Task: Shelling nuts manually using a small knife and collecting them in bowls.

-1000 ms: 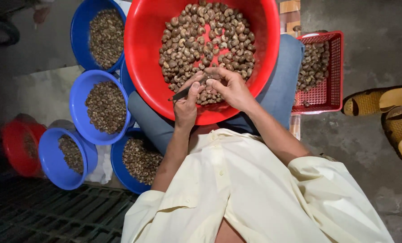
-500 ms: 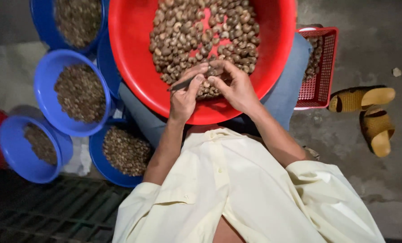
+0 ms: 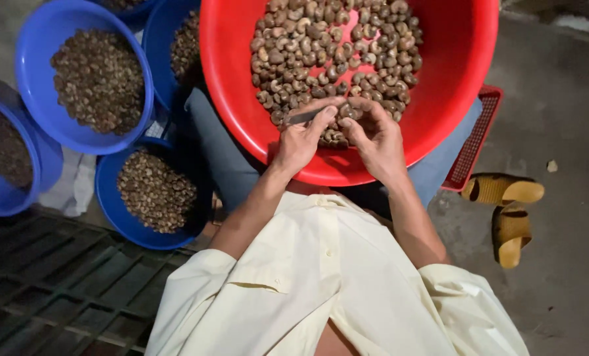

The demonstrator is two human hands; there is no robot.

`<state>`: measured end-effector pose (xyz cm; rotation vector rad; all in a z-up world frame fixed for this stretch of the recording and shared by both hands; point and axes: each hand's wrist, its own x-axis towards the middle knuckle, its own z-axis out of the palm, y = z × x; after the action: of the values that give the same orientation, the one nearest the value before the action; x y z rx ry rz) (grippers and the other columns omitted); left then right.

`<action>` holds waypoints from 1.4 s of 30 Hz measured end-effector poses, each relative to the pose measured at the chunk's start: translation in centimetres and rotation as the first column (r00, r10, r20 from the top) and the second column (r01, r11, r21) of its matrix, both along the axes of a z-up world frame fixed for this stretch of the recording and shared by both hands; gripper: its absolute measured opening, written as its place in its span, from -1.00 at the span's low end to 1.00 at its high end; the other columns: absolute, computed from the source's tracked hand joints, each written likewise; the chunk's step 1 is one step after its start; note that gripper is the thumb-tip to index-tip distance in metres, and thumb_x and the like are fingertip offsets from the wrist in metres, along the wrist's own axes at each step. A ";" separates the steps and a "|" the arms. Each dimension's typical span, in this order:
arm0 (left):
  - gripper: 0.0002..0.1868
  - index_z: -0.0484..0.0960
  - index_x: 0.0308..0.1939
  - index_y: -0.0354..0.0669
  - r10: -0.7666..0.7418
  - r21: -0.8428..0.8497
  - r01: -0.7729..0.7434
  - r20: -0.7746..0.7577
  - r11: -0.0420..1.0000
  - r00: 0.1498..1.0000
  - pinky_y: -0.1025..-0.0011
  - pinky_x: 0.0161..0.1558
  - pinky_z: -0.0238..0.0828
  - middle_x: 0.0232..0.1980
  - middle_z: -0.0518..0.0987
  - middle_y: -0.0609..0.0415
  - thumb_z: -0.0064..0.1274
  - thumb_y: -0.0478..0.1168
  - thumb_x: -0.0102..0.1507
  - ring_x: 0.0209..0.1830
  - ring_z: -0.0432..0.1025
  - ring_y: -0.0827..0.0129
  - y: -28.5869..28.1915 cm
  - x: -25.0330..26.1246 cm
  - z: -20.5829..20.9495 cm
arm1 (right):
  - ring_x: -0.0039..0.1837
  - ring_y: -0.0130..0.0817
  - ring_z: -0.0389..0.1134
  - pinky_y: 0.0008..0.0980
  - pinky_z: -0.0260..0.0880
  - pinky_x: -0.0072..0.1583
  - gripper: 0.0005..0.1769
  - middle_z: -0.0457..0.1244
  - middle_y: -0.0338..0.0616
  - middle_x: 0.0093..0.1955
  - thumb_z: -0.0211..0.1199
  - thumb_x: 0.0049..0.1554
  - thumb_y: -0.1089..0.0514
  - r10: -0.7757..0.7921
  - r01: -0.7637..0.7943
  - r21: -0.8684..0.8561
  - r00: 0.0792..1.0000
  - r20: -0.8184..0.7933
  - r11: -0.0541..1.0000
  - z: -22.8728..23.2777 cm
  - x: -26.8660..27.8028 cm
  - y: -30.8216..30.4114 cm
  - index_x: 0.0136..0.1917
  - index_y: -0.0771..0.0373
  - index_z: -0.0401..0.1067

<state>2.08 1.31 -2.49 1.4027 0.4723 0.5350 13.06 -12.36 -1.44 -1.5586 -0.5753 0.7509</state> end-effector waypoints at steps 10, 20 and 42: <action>-0.76 0.72 0.09 -0.16 0.092 -0.137 -0.086 0.040 0.987 0.995 0.25 0.02 0.63 0.06 0.68 -0.09 0.09 -0.13 0.44 0.01 0.55 0.33 -0.4 0.1 -0.6 | -0.08 -0.30 0.45 -0.36 0.55 -0.10 -0.63 0.37 0.10 0.00 0.25 0.29 0.35 0.034 -0.030 0.051 0.997 -0.067 0.998 -0.8 0.4 0.1 0.34 0.44 0.36; -0.78 0.71 0.10 -0.18 0.019 -0.103 -0.013 0.056 0.995 0.998 0.30 -0.01 0.64 0.08 0.68 -0.10 0.08 -0.21 0.44 0.05 0.55 0.29 0.1 -0.1 -0.4 | -0.09 -0.31 0.43 -0.35 0.53 -0.10 -0.65 0.36 0.06 -0.04 0.29 0.26 0.36 -0.006 0.007 0.061 1.000 -0.022 0.998 -0.5 0.2 0.2 0.31 0.42 0.39; -0.81 0.70 0.07 -0.29 0.049 0.205 -0.082 0.158 0.975 0.986 0.08 0.19 0.48 0.01 0.67 -0.19 0.06 -0.31 0.42 0.14 0.55 0.00 -1.0 1.1 2.6 | -0.05 -0.42 0.44 -0.49 0.53 -0.06 -0.64 0.33 -0.14 -0.12 0.10 0.37 0.19 -0.021 0.063 0.121 0.947 -0.321 0.991 1.0 -0.2 0.6 0.40 0.31 0.35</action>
<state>3.15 0.28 0.15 1.5388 0.3466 0.7583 12.84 -11.72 -0.39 -1.2912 -0.3425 0.8940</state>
